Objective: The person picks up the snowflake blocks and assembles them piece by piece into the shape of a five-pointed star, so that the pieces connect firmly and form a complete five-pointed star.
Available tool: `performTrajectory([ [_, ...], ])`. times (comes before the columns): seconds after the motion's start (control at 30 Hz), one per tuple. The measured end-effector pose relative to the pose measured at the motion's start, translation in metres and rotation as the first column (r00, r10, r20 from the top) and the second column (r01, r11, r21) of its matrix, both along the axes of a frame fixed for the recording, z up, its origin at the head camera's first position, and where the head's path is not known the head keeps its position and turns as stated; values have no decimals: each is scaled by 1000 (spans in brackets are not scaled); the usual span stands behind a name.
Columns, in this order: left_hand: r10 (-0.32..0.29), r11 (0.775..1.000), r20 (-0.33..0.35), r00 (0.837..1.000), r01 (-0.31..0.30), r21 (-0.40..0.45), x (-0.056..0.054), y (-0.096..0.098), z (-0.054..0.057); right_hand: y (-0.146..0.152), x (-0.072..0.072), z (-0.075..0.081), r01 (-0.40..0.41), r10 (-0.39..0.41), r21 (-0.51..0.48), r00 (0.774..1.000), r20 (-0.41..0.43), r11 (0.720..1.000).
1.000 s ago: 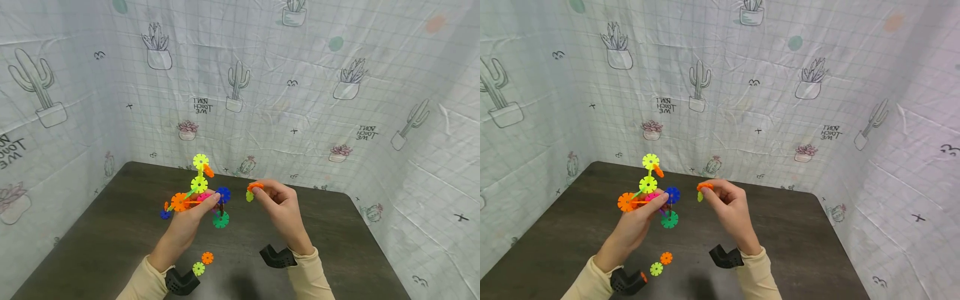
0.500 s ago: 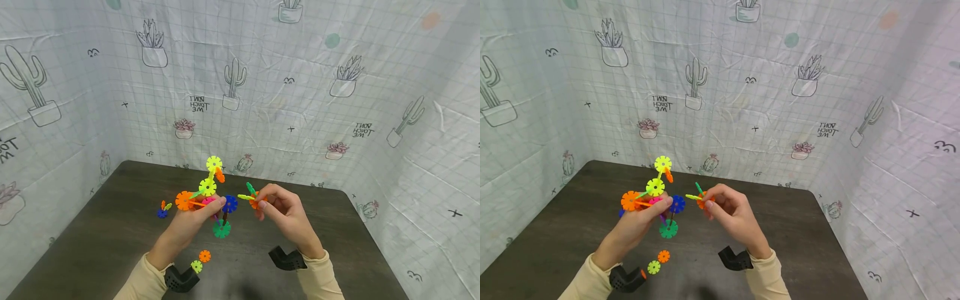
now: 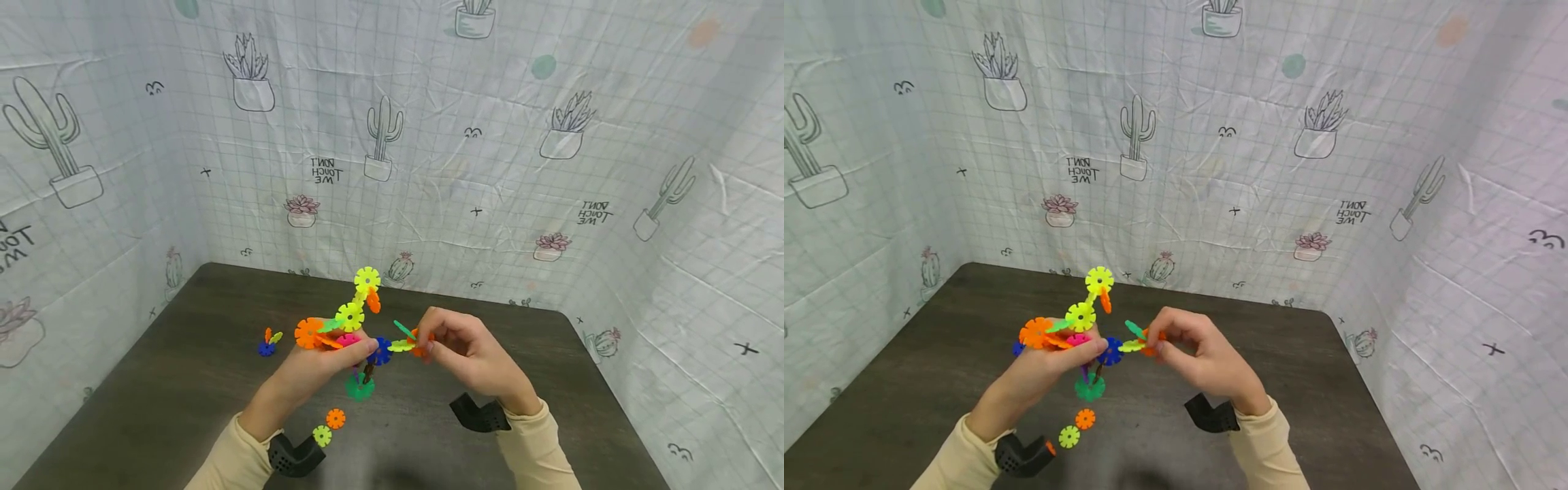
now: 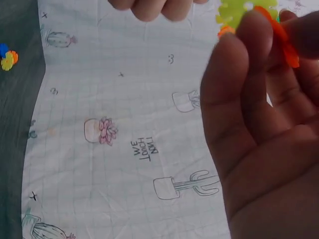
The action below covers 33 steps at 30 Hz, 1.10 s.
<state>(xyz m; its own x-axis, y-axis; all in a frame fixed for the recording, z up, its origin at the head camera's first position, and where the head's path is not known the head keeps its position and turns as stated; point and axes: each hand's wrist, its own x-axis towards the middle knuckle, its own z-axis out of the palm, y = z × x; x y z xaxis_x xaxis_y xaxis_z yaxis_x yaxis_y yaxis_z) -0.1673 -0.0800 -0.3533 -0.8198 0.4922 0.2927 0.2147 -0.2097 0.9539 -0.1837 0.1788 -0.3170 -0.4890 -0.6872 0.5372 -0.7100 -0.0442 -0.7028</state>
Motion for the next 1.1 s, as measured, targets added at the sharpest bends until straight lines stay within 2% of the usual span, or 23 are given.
performTrajectory([
  [0.1,-12,1000,-5,1000,12,-3,0,1,1,2,-1,1,12,-13,30,999,32,999],
  [0.27,23,1000,-7,1000,-23,13,-1,1,1,1,2,0,83,-85,21,991,104,996],
  [0.47,36,999,-14,999,-36,20,0,1,2,-3,5,1,171,-174,43,980,92,984],
  [0.77,51,999,-33,998,-51,-6,1,-3,2,-8,3,-1,177,-181,60,980,87,982],
  [1.1,31,999,-6,1000,-31,9,0,-4,-4,-12,2,-3,175,-181,66,979,98,982],
])
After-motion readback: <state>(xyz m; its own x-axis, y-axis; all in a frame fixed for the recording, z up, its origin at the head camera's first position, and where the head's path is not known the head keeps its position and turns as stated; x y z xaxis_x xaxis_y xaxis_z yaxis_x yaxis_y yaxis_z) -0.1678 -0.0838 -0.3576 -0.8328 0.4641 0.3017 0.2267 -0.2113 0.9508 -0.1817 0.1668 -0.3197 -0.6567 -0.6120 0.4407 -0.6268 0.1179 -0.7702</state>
